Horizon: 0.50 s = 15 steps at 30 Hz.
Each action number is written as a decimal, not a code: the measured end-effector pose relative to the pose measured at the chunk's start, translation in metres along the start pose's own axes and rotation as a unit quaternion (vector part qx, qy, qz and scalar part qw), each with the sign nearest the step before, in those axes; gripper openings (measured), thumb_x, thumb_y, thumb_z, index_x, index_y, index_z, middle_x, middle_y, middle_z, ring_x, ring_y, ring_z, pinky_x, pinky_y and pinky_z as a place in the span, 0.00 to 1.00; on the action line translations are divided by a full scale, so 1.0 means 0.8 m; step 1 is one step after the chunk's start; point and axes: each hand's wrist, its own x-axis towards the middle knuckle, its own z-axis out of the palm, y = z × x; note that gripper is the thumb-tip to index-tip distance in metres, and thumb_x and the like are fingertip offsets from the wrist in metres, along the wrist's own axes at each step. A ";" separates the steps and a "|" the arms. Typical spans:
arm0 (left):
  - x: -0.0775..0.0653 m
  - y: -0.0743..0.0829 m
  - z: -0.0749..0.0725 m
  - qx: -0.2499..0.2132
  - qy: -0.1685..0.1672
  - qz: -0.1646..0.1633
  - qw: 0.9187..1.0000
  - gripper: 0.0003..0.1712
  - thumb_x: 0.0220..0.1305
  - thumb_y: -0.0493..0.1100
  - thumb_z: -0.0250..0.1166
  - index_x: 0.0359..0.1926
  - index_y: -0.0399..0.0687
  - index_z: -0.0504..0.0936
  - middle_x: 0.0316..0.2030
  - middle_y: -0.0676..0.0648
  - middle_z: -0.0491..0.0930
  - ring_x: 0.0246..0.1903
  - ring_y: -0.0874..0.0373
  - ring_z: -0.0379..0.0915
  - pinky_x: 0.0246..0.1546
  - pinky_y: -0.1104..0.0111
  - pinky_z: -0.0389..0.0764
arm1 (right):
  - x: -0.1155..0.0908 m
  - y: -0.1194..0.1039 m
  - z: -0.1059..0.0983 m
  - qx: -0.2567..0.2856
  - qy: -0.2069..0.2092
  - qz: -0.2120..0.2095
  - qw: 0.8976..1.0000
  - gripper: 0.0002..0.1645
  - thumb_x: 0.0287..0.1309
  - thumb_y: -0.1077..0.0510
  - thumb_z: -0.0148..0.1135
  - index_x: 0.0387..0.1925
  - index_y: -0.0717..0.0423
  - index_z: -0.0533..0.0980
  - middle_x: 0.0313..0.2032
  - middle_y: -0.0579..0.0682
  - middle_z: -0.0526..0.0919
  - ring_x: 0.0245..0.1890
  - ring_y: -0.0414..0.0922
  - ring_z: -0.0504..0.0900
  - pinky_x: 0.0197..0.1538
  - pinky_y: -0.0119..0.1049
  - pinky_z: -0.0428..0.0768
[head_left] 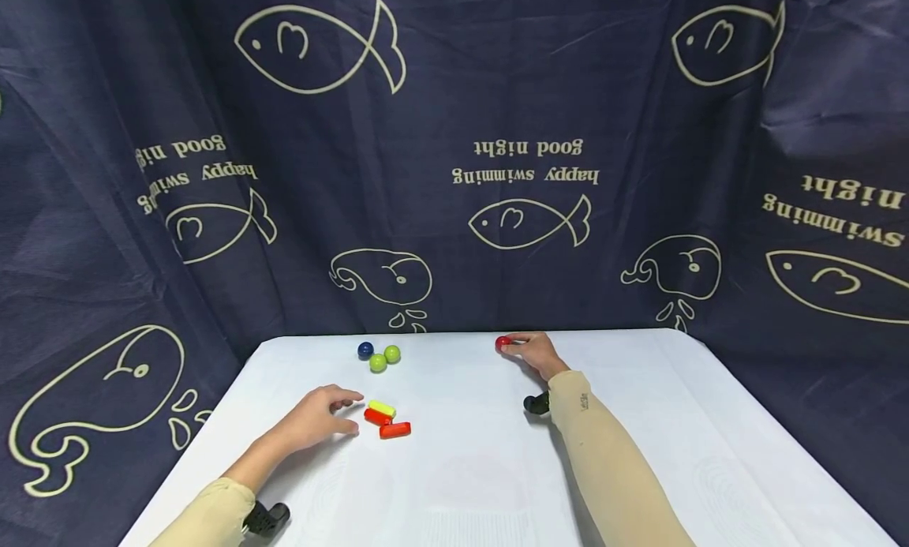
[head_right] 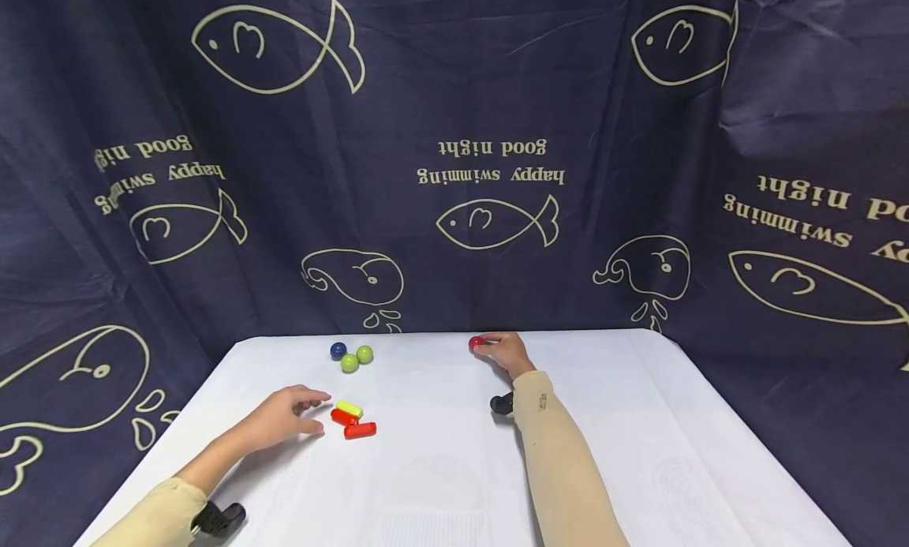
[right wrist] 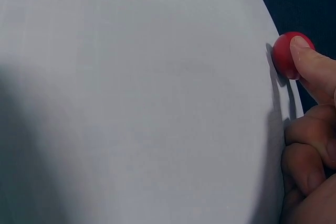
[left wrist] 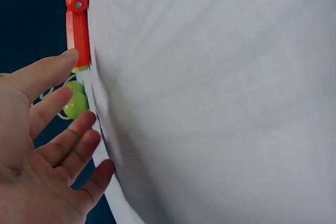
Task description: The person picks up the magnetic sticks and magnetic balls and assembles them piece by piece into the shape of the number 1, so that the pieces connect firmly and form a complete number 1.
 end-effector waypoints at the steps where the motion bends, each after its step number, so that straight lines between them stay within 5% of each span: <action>1: 0.001 -0.001 0.000 -0.014 0.002 -0.004 1.000 0.29 0.49 0.43 0.79 0.55 0.45 0.85 0.44 0.49 0.83 0.42 0.54 0.73 0.46 0.60 0.75 | -0.001 0.000 0.000 0.001 0.000 -0.002 1.000 0.28 0.52 0.61 0.76 0.56 0.61 0.81 0.62 0.61 0.79 0.68 0.57 0.70 0.71 0.52 0.66; 7: 0.004 -0.008 0.004 -0.086 0.006 -0.028 0.996 0.28 0.51 0.41 0.78 0.55 0.44 0.85 0.41 0.48 0.84 0.40 0.55 0.73 0.42 0.65 0.74 | -0.002 -0.001 0.000 -0.012 0.001 -0.004 1.000 0.27 0.53 0.60 0.76 0.56 0.60 0.82 0.62 0.60 0.79 0.68 0.56 0.70 0.71 0.53 0.66; 15: 0.009 -0.014 0.009 -0.136 -0.001 -0.004 0.991 0.23 0.54 0.38 0.75 0.53 0.39 0.84 0.35 0.46 0.82 0.35 0.57 0.72 0.35 0.73 0.73 | 0.000 0.001 0.001 -0.008 0.001 0.000 1.000 0.27 0.52 0.59 0.77 0.55 0.59 0.82 0.62 0.60 0.79 0.68 0.56 0.70 0.71 0.53 0.66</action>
